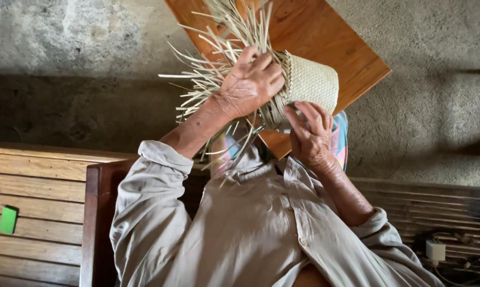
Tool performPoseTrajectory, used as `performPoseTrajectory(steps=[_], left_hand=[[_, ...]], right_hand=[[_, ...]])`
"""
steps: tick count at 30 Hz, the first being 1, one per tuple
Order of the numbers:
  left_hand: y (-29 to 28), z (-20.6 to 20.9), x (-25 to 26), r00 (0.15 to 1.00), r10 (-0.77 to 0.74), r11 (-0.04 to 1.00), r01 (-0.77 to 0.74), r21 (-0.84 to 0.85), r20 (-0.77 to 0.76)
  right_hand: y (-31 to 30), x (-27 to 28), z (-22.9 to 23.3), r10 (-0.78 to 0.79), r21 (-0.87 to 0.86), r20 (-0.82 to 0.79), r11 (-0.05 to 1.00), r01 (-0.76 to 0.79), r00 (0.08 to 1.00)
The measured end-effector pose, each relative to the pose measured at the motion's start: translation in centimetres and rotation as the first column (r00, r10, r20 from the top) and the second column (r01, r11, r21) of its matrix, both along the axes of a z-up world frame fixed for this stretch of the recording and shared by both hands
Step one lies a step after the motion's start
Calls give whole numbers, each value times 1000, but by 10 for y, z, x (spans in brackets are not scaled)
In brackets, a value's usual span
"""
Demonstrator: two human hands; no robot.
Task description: Weaving a hat by hand using dried plant fibers
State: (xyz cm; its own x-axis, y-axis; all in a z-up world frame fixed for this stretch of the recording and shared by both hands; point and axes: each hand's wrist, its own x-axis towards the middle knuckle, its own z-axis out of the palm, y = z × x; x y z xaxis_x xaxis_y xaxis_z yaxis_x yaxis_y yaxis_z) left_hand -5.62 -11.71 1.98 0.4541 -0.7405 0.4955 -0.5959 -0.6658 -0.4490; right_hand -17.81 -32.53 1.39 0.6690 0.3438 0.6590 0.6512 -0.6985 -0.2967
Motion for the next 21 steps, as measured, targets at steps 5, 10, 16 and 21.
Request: performPoseTrajectory(steps=[5,10,16,21], left_hand=[[0,8,-7,998,-21,1000,21,-13,-63],[5,-2,8,998,6,993,2,115,-65],[9,19,8,999,-4,995,-1,103,47],[18,12,22,999,-2,1000,3,-17,36]], right_hand=[[2,-4,3,-34,-37,-22,999,33,999],[0,-3,-10,-25,-31,-22,999,24,999],[3,-3,-12,-30,9,10,1000,30,1000],[3,-2,-10,-29,22,-9,999,29,1000]])
